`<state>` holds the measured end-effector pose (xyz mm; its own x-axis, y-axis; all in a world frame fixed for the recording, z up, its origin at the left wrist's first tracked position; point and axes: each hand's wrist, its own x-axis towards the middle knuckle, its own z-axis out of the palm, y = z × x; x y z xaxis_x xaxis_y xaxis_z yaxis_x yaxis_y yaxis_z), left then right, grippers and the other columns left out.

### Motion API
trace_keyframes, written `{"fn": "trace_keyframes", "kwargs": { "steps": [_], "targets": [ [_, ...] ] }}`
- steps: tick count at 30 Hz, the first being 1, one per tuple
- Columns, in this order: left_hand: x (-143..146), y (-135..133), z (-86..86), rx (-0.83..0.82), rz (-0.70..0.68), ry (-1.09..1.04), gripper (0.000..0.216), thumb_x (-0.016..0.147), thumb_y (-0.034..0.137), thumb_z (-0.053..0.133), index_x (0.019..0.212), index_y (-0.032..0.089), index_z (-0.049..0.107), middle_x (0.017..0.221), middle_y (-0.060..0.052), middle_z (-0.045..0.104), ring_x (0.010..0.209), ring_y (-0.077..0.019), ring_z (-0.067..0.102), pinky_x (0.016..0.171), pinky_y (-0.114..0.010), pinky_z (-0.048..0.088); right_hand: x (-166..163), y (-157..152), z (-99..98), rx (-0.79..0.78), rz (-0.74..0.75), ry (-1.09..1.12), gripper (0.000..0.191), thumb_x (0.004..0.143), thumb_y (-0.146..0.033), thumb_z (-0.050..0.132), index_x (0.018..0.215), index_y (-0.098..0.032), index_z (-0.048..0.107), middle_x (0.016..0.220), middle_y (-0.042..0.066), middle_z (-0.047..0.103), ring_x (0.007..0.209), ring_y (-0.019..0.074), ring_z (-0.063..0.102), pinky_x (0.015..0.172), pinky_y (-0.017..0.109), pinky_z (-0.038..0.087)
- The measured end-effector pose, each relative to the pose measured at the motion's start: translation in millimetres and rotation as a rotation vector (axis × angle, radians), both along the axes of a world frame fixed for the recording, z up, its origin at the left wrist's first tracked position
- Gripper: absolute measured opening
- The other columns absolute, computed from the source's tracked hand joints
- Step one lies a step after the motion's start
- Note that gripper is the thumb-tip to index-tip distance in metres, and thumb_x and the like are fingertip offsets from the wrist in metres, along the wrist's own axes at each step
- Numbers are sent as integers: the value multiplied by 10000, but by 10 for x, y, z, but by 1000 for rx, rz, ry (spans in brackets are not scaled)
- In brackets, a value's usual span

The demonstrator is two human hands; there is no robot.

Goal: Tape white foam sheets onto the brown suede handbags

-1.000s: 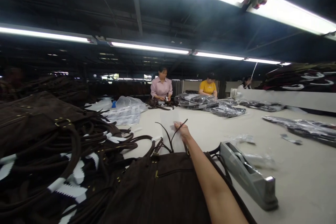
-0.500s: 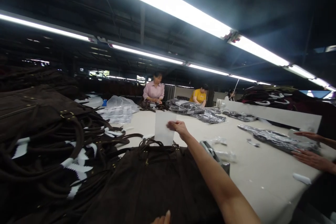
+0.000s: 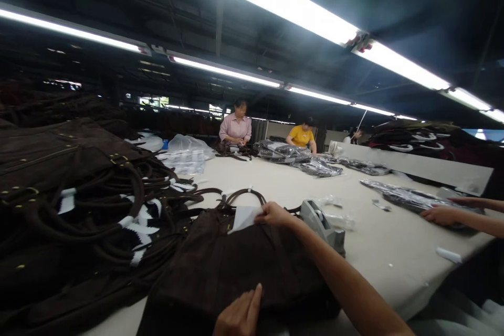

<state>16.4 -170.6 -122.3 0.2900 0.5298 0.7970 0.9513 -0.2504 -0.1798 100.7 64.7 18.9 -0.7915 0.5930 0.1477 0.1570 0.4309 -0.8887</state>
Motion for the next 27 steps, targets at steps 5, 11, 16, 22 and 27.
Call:
{"fn": "trace_keyframes", "kwargs": {
  "steps": [5, 11, 16, 22, 27],
  "targets": [
    [9, -38, 20, -36, 33, 63, 464, 860, 3, 298, 1206, 82, 598, 1041, -106, 729, 928, -163, 698, 818, -233, 567, 359, -473, -757, 331, -98, -120, 360, 701, -42, 550, 949, -187, 767, 1022, 53, 737, 1011, 223, 671, 953, 306, 460],
    [-21, -50, -35, -97, 11, 96, 526, 788, -5, 349, 1263, 93, 551, 1107, -110, 710, 996, -180, 680, 862, -261, 561, 373, -684, -1066, 524, -31, -176, 592, 710, -18, 494, 1227, -266, 642, 1322, 22, 578, 1237, 182, 536, 1079, 302, 378],
    [-60, -245, 263, -327, -123, -81, 638, 738, 104, 519, 1369, 165, 453, 1210, -95, 668, 1079, -199, 649, 922, -265, 533, 402, -660, -1047, 527, -71, -160, 545, 677, -33, 520, 1145, -252, 693, 1301, 35, 596, 1229, 193, 543, 1076, 302, 384],
    [-242, 106, 1105, -746, -101, -501, 263, 914, 349, 454, 1077, 248, 633, 1047, -43, 721, 964, -197, 675, 844, -280, 514, 384, -591, -1144, 439, -103, -91, 454, 668, -58, 575, 1042, -259, 734, 1196, 41, 663, 1158, 194, 601, 1051, 324, 412],
    [-449, 1091, 1184, -830, -55, -580, 123, 858, 260, 481, 873, 202, 588, 923, -68, 696, 910, -216, 644, 837, -326, 461, 412, -609, -1089, 357, -119, -63, 463, 630, -33, 566, 1007, -228, 750, 1138, 51, 691, 1139, 197, 613, 1041, 304, 421]
  ]
}}
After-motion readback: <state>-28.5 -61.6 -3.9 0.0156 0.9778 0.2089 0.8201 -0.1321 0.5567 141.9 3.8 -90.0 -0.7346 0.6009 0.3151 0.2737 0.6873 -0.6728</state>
